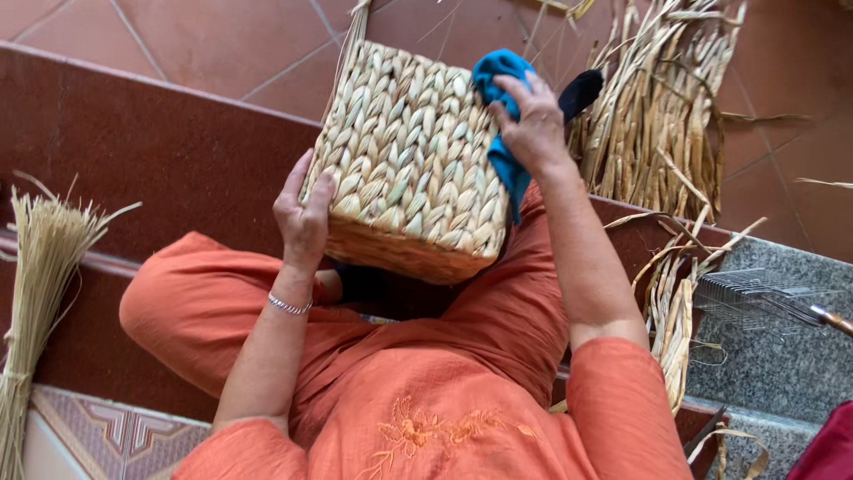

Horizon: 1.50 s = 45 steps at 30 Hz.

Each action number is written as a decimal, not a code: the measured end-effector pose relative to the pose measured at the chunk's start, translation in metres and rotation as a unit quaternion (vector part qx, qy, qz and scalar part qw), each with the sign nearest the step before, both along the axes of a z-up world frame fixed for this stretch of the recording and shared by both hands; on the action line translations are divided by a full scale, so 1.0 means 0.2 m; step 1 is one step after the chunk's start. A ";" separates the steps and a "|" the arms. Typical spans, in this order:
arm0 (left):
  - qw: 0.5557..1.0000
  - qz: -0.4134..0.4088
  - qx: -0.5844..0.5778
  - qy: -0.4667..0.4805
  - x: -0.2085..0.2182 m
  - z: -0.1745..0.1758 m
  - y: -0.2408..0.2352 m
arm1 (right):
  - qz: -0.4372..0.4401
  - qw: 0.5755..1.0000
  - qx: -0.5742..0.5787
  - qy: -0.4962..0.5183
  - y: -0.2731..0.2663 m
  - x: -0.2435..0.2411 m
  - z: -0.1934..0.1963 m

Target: The person trims excess strands from a woven basket using shears, then wipes the basket with a blue cloth. The person rotates the basket to clean different sides and the interior.

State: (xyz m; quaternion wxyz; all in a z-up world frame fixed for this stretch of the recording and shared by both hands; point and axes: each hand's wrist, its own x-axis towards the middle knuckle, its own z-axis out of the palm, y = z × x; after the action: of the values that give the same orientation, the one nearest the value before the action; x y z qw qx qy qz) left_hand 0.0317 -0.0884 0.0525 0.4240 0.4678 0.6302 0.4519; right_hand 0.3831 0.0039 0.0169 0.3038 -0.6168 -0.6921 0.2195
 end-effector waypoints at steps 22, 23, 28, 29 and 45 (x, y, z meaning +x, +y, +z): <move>0.996 -0.026 -0.015 -0.087 -0.12 -0.12 -0.04 | 0.101 0.978 0.119 -0.141 -0.06 -0.34 0.21; 0.996 -0.023 -0.041 -0.082 -0.13 -0.12 -0.03 | 0.116 0.982 0.090 -0.120 -0.10 -0.38 0.24; 0.992 0.000 -0.085 -0.088 -0.16 -0.18 -0.02 | 0.310 0.936 0.159 -0.049 -0.58 -0.69 0.41; 0.987 0.005 -0.080 -0.138 -0.16 -0.19 -0.02 | 0.330 0.928 0.166 -0.058 -0.63 -0.74 0.42; 0.967 -0.001 -0.062 -0.248 -0.19 -0.24 0.02 | 0.174 0.960 0.192 -0.103 -0.09 -0.84 0.26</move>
State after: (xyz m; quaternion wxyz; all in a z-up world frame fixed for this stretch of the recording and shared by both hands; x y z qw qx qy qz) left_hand -0.0072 -0.0844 0.0043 0.5959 0.3145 0.5312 0.5137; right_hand 0.2150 -0.0149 0.0697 0.3008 -0.4363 -0.8453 0.0675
